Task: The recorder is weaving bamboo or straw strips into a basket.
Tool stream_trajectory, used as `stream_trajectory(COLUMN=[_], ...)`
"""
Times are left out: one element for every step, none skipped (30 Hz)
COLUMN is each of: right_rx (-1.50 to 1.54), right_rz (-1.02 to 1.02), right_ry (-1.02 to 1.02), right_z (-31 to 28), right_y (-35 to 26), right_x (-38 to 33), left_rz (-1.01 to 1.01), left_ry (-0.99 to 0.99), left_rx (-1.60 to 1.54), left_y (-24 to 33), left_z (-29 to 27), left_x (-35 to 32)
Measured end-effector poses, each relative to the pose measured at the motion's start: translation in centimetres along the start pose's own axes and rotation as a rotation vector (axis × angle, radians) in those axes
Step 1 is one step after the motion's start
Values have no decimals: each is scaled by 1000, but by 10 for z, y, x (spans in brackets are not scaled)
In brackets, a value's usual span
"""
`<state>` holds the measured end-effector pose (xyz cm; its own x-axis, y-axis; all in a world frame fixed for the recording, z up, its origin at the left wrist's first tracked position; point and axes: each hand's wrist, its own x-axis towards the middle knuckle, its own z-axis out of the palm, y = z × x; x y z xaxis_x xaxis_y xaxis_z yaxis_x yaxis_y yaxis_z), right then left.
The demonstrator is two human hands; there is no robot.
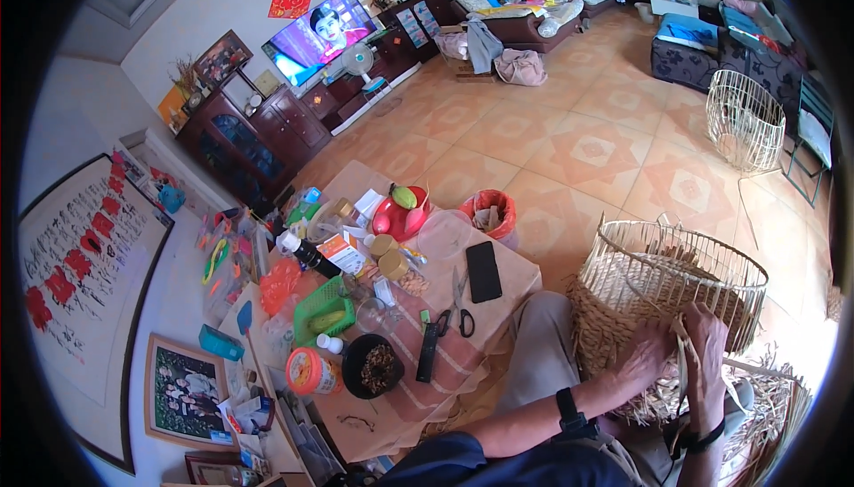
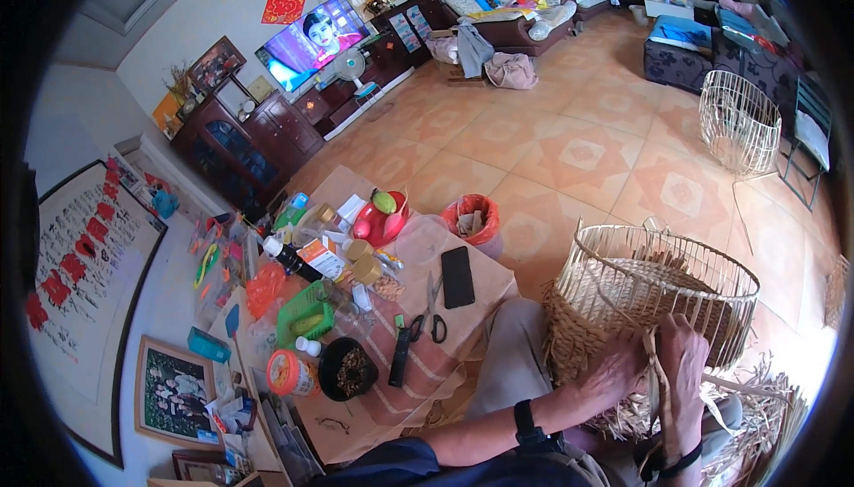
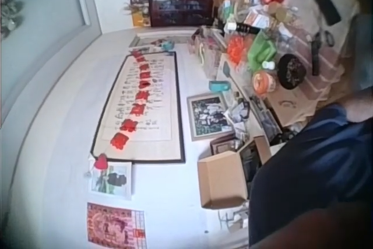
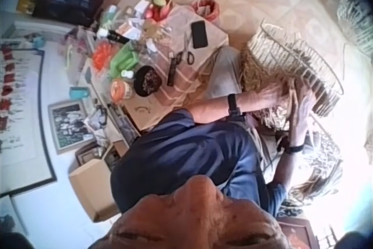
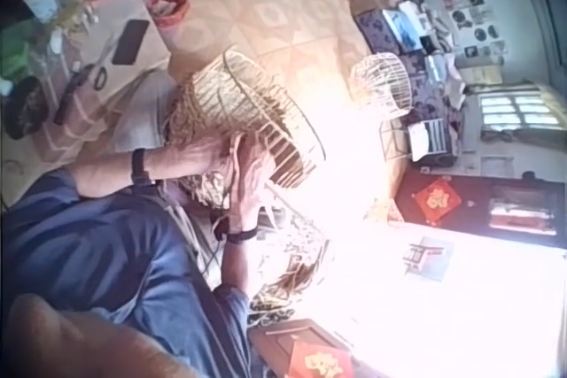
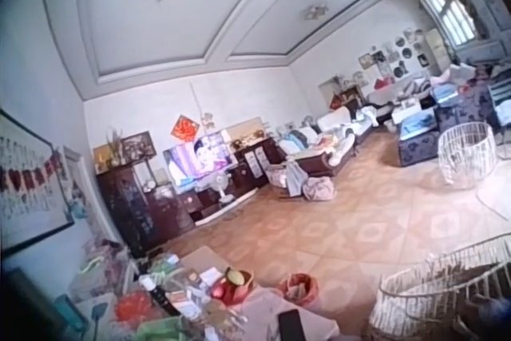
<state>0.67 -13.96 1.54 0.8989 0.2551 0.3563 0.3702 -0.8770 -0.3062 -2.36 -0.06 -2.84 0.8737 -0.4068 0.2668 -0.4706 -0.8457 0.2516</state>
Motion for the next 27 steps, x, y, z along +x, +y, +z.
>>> stream_trajectory(right_rx=[30,60,67,124,181,178,182,225,264,173,173,295,417,476,476,522,568,708,980,1212,1440,1553,1665,1734,1732,1523,1316], right_rz=[38,75,74,78,82,134,132,160,194,19,21,141,262,264,264,315,366,471,582,644,704,747,793,813,814,790,755], right_ry=[6,12,12,17,21,-91,-92,-71,-49,113,110,75,38,108,106,104,101,115,148,169,200,264,330,332,336,277,222], right_z=[9,12,12,9,4,-11,-17,-21,-22,-17,-19,-24,-26,-12,-10,-9,-6,8,-12,-3,2,13,22,19,15,8,-2], right_y=[8,14,10,5,-2,-10,-15,-19,-20,-14,-15,-17,-19,-7,0,6,14,34,18,30,43,44,45,41,40,40,40], right_x=[2,3,5,7,9,12,10,8,5,1,-1,-4,-6,-13,-19,-23,-29,-44,-50,-67,-89,-105,-115,-112,-108,-102,-90], left_rz=[4,33,29,89,148,170,168,165,167,130,130,113,96,91,130,168,163,175,179,173,174,173,175,179,184,189,219], left_ry=[74,179,177,123,69,245,244,209,172,102,100,48,-3,-5,102,210,210,182,153,154,101,49,49,57,65,63,92], left_rx=[-212,-387,-380,-420,-460,-438,-435,-439,-448,-518,-520,-480,-439,-439,-444,-446,-446,-482,-516,-516,-559,-597,-599,-598,-598,-602,-589], left_y=[-1,-3,-10,-19,-25,-24,-24,-25,-24,-26,-26,-28,-30,-31,-32,-32,-34,-31,-33,-35,-33,-32,-31,-32,-33,-35,-37], left_z=[-5,-6,-7,-7,-7,-16,-17,-17,-17,-22,-20,-17,-13,-10,-7,-7,-7,-11,-13,-15,-17,-18,-17,-15,-14,-13,-11], left_x=[0,0,0,1,1,-2,-1,0,2,0,0,-1,-2,-4,-4,-4,-4,-2,-1,-1,0,2,2,1,0,-2,-2])
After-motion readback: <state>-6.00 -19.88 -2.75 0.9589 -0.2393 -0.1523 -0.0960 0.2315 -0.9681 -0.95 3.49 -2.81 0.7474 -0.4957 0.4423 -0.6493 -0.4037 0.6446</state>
